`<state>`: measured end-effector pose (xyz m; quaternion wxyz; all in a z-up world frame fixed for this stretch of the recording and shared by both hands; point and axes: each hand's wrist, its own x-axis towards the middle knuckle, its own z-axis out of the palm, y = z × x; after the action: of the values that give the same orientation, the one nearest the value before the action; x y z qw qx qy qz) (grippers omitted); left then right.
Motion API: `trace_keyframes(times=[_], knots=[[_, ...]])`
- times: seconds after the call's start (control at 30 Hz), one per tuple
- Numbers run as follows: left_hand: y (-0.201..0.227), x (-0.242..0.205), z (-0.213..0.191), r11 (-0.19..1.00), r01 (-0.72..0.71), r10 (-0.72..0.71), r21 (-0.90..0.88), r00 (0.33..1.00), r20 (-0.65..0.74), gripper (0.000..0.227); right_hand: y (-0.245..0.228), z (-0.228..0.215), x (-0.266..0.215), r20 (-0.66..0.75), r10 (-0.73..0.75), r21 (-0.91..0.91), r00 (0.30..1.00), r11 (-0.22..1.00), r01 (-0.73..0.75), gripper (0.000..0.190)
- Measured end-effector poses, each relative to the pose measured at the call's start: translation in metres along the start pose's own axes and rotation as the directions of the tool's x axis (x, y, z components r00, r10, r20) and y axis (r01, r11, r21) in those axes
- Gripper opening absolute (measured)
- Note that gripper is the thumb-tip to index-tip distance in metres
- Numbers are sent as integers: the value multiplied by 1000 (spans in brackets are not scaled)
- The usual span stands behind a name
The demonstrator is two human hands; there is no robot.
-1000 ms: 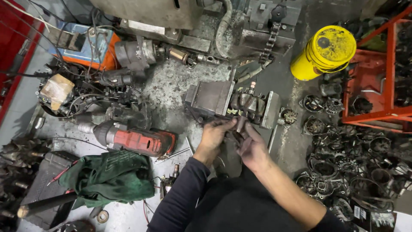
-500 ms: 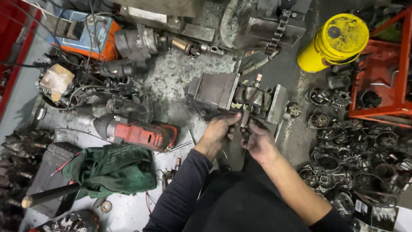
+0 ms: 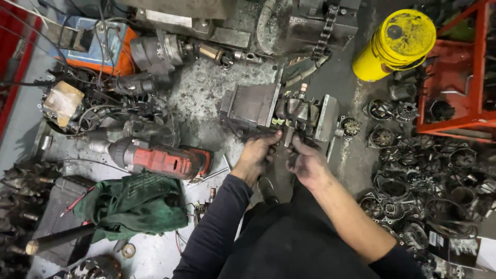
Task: The person assembles a mechanical component by inserting small cylindrical parts into a larger housing using a bench vise. They then place the assembled unit into a casing, retrieve a small ring from a shelf, and wipe it with a cloth.
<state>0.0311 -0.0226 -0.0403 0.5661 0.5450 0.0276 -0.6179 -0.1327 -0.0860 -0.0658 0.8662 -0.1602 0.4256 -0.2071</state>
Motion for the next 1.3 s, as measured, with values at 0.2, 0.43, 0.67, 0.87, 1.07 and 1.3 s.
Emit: trace_keyframes(times=[0.2, 0.43, 0.67, 0.87, 1.07, 1.3], knots=[[9, -6, 3, 994, -44, 42, 95, 999, 31, 22, -20, 37, -26, 52, -115, -23, 992, 993, 116, 24], [18, -26, 16, 989, -96, 86, 111, 992, 91, 23, 15, -34, 24, 82, -152, -16, 985, 988, 154, 25], [8, -8, 9, 976, -158, 150, 151, 987, 61, 25, -11, 29, -22, -22, -141, -25, 990, 990, 140, 23], [19, -38, 21, 997, -72, 76, -35, 989, 125, 22, -6, 8, -11, -14, -117, -69, 993, 991, 116, 16], [8, -33, 14, 988, -149, 151, -34, 988, 33, 27, -9, 4, -3, -55, -35, -116, 998, 993, 28, 16], [5, -33, 8, 984, -165, 159, 62, 983, 93, 30, -23, 19, -35, -94, 13, -131, 995, 991, -25, 18]])
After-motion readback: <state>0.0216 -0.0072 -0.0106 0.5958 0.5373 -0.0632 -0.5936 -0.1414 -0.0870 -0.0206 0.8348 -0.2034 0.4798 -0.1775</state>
